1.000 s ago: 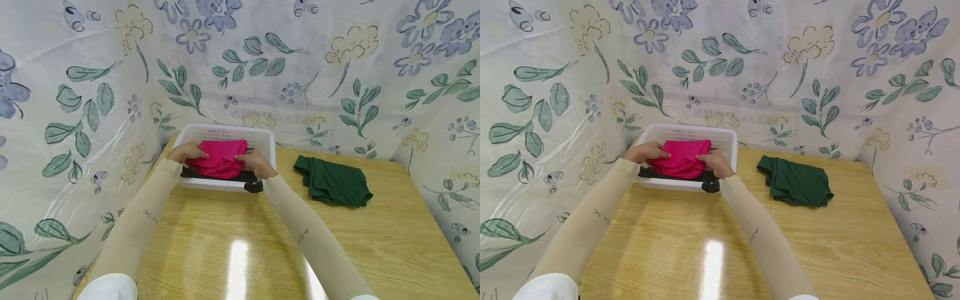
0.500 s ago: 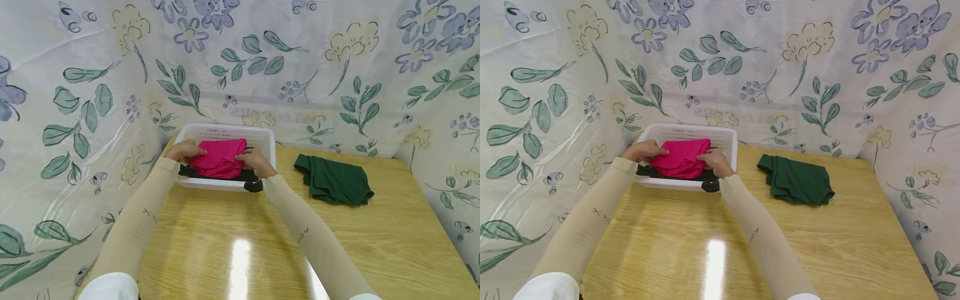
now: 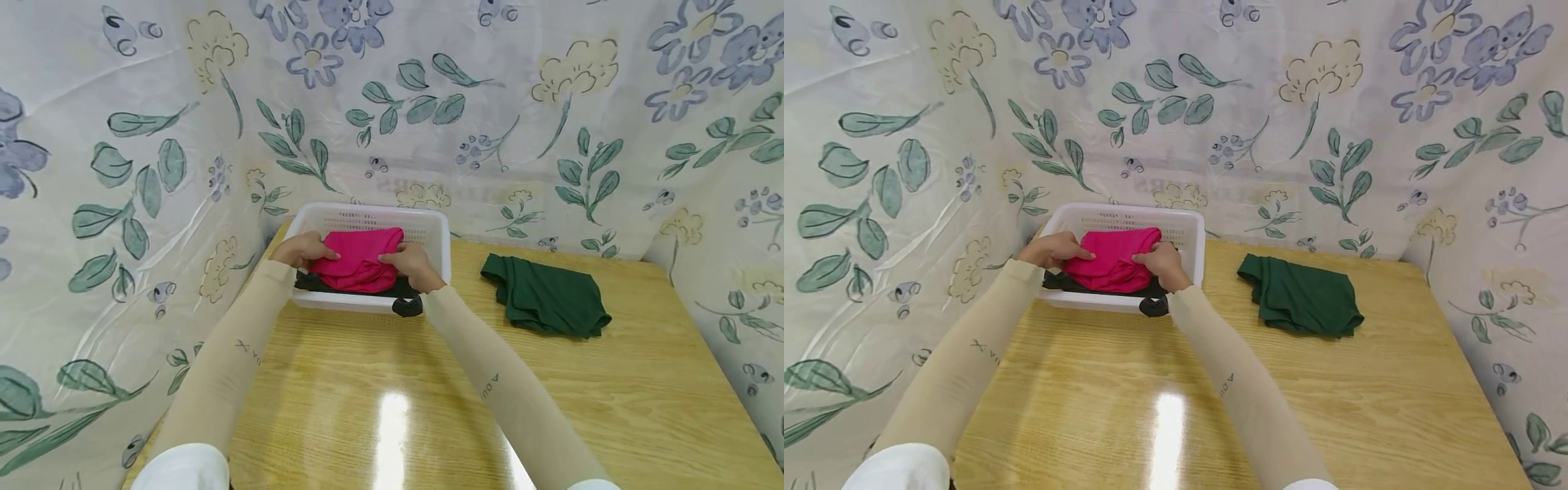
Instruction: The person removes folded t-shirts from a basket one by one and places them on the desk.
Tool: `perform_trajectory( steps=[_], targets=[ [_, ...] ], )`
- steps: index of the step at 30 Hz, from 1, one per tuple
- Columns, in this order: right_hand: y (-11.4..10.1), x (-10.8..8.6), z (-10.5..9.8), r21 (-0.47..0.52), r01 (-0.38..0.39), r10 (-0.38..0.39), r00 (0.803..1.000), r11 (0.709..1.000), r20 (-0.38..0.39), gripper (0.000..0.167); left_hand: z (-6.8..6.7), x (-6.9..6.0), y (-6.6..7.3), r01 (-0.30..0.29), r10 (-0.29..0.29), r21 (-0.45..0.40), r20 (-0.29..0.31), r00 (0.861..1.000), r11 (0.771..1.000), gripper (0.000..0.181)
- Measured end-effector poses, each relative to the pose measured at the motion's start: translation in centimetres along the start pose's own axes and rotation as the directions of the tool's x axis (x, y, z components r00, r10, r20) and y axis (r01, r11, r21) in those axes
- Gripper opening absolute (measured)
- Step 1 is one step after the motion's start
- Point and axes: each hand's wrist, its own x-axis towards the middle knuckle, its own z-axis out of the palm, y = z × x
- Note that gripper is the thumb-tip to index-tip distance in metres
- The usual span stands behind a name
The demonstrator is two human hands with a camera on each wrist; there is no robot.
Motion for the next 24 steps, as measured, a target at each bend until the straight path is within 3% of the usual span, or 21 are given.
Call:
perform_trajectory(
  steps=[4, 9, 17, 24],
  targets=[
    [0.1, 0.1, -0.1, -0.021, 0.021, -0.021, 1.000, 1.000, -0.013, 0.044, -0.2, 0.1, -0.1, -0.020, 0.020, 0.019, 0.000, 1.000, 1.000, 0.027],
    [0.2, 0.3, -0.6, 0.075, 0.001, -0.003, 1.000, 0.997, 0.026, 0.047, -0.8, 0.1, -0.3, -0.036, 0.036, 0.013, 0.008, 0.999, 0.999, 0.045],
    [-0.3, -0.1, -1.6, 0.120, 0.027, -0.026, 1.000, 0.992, -0.006, 0.060, -0.5, -0.1, 0.3, -0.068, 0.069, -0.181, 0.002, 0.998, 0.981, 0.014],
    [-0.5, -0.4, -2.3, 0.124, 0.047, -0.044, 0.999, 0.991, -0.030, 0.061, -0.1, -0.6, 0.8, -0.115, 0.114, -0.240, -0.019, 0.993, 0.964, 0.013]
  ],
)
